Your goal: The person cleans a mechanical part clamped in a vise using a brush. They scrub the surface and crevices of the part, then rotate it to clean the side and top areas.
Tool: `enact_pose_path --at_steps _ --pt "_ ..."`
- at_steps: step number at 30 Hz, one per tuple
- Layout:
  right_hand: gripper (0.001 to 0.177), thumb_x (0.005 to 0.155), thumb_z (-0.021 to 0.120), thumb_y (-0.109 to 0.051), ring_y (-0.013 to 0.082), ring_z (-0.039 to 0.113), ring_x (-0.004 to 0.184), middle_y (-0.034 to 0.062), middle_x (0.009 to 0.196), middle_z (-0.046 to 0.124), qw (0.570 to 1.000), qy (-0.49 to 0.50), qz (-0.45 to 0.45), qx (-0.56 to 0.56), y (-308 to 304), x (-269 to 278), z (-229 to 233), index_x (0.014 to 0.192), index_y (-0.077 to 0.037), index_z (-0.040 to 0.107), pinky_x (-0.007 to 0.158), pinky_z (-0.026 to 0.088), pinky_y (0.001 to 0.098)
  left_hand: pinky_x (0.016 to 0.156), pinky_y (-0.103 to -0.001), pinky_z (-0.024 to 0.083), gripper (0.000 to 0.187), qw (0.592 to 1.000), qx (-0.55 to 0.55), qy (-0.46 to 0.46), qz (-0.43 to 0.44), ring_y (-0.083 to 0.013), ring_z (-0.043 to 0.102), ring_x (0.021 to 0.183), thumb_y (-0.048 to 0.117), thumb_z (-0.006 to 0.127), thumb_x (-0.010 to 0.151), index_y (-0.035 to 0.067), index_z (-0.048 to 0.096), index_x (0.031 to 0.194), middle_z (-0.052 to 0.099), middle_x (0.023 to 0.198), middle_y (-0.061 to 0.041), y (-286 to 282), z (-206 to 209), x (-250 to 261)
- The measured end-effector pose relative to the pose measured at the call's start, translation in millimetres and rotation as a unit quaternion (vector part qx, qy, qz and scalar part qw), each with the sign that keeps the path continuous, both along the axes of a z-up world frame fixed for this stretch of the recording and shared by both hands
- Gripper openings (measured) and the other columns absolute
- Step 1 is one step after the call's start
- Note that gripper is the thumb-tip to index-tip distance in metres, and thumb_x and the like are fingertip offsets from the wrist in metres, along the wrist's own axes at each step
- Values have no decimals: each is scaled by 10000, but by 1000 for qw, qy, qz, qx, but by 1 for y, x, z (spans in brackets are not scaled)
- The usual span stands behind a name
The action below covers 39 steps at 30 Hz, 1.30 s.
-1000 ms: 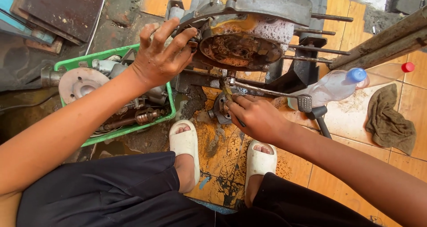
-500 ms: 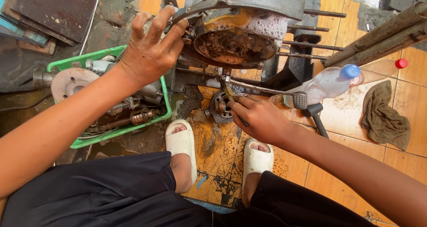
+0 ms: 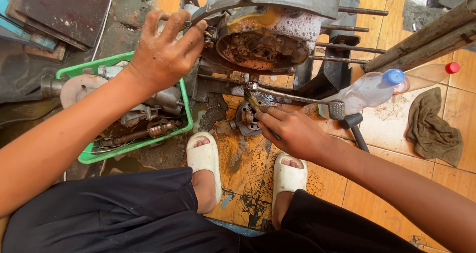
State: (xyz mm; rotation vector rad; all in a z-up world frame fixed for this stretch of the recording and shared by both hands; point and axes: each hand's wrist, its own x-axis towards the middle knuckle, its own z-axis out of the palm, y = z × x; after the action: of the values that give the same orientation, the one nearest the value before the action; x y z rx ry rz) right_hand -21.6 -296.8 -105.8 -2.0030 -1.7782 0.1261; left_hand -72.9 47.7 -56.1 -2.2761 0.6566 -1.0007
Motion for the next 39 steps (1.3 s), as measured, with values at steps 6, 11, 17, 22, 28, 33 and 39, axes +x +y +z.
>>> enact_pose_path --at_steps 6,11,17,22,28,33,39 --pt "151 1036 586 -120 298 654 746 117 886 656 1000 4 5 -2 2 1 4 1108 -5 651 581 547 424 902 -420 485 29 997 2 -6 -73 -251 632 1178 189 810 1062 171 821 1082 720 1300 2 21 -12 9" --pt "176 1034 585 -128 325 685 842 145 959 689 1000 4 6 3 1 1 10 1117 12 652 682 588 442 932 -456 546 61 992 8 14 -121 -299 632 1280 274 810 1098 216 797 1084 654 1464 -33 36 -20 19" --pt "218 1032 586 -103 371 716 995 217 1162 700 999 2 18 50 6 1 29 1194 32 640 822 621 464 979 -489 506 548 963 -216 59 -148 -393 500 1260 4 890 877 153 449 1166 455 1397 -212 23 -11 22" --pt "346 1009 693 -47 404 685 1226 293 1330 638 981 -62 75 166 23 3 47 1309 73 569 994 642 485 965 -463 538 574 887 -407 161 -149 -373 557 1157 87 761 1057 70 277 1365 491 1255 -236 9 4 18" --pt "295 1015 662 -31 411 677 1225 305 1255 661 980 -52 83 174 36 0 49 1268 95 582 970 641 480 869 -381 505 272 726 -660 194 -10 -238 592 993 313 580 1110 59 506 1172 597 1057 -107 -30 -26 2" --pt "337 1013 678 -32 426 688 1210 319 1301 636 980 -91 70 164 27 0 64 1300 99 559 979 649 494 583 -284 351 343 633 -741 224 14 -106 416 722 459 579 1071 136 478 1123 525 885 -6 -39 -31 5" --pt "265 989 670 -35 424 723 1118 317 1206 672 974 -133 70 167 42 -9 82 1207 100 607 940 656 484 780 -363 456 407 770 -605 203 -5 -226 525 932 482 503 1114 77 460 1123 507 1012 -92 -28 -5 14"
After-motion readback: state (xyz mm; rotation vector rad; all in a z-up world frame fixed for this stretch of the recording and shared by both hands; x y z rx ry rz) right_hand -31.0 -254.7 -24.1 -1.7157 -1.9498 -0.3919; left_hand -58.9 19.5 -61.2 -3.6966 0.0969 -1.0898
